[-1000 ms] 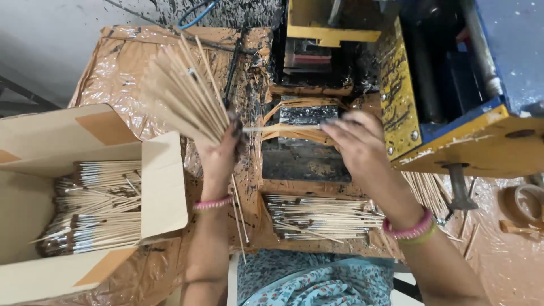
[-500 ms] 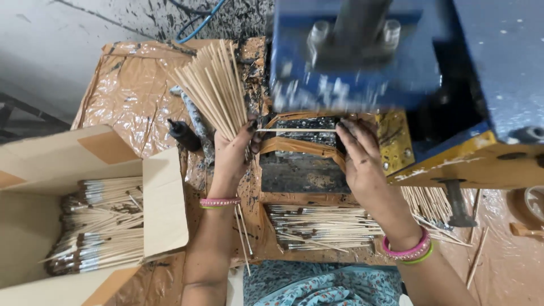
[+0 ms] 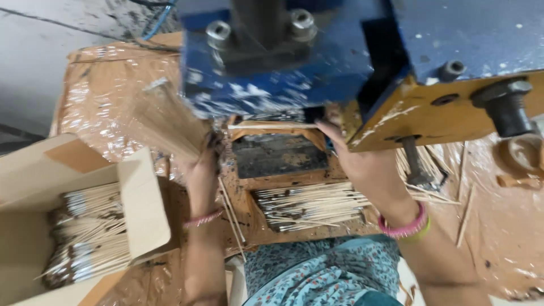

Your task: Operating a machine to coat incense sticks by feeding bundles into the machine and collecting them.

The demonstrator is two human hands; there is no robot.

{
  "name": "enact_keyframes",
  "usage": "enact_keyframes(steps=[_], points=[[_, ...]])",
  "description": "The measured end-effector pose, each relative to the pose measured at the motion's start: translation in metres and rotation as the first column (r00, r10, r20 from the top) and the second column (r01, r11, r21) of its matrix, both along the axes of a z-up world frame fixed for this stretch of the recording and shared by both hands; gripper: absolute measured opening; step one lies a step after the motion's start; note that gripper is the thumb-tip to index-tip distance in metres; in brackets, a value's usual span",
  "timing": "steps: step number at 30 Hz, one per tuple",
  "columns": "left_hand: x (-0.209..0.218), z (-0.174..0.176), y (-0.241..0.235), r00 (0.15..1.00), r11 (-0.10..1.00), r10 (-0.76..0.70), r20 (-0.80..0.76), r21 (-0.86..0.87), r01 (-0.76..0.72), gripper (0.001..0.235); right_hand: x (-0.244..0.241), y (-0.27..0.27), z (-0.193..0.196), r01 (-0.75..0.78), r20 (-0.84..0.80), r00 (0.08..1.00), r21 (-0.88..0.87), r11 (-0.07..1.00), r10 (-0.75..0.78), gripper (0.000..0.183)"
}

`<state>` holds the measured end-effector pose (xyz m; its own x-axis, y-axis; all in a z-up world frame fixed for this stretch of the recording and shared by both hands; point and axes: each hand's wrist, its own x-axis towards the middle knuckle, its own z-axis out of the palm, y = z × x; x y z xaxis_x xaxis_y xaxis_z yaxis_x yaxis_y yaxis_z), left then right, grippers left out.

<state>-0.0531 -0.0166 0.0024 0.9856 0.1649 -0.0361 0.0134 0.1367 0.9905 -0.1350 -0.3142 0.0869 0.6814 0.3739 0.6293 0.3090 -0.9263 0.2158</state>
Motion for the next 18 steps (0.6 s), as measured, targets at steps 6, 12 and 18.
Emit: enact_keyframes(steps=[6, 12, 18], points=[[-0.041, -0.137, 0.062, 0.956, 0.987, 0.137, 0.258, -0.114, -0.111, 0.025, -0.060, -0.106, -0.117, 0.194, -0.097, 0.978, 0.740, 0.644, -0.183, 0.019], [-0.070, -0.068, 0.020, 0.914, 0.937, -0.327, 0.242, 0.211, 0.279, 0.012, -0.056, -0.069, -0.105, 0.187, -0.296, 0.950, 0.798, 0.573, 0.103, 0.014], [-0.056, 0.023, 0.009, 0.600, 0.702, -0.709, 0.370, 0.444, 0.557, 0.036, -0.024, -0.019, -0.049, 0.138, -0.140, 0.572, 0.988, 0.074, 0.808, 0.027]])
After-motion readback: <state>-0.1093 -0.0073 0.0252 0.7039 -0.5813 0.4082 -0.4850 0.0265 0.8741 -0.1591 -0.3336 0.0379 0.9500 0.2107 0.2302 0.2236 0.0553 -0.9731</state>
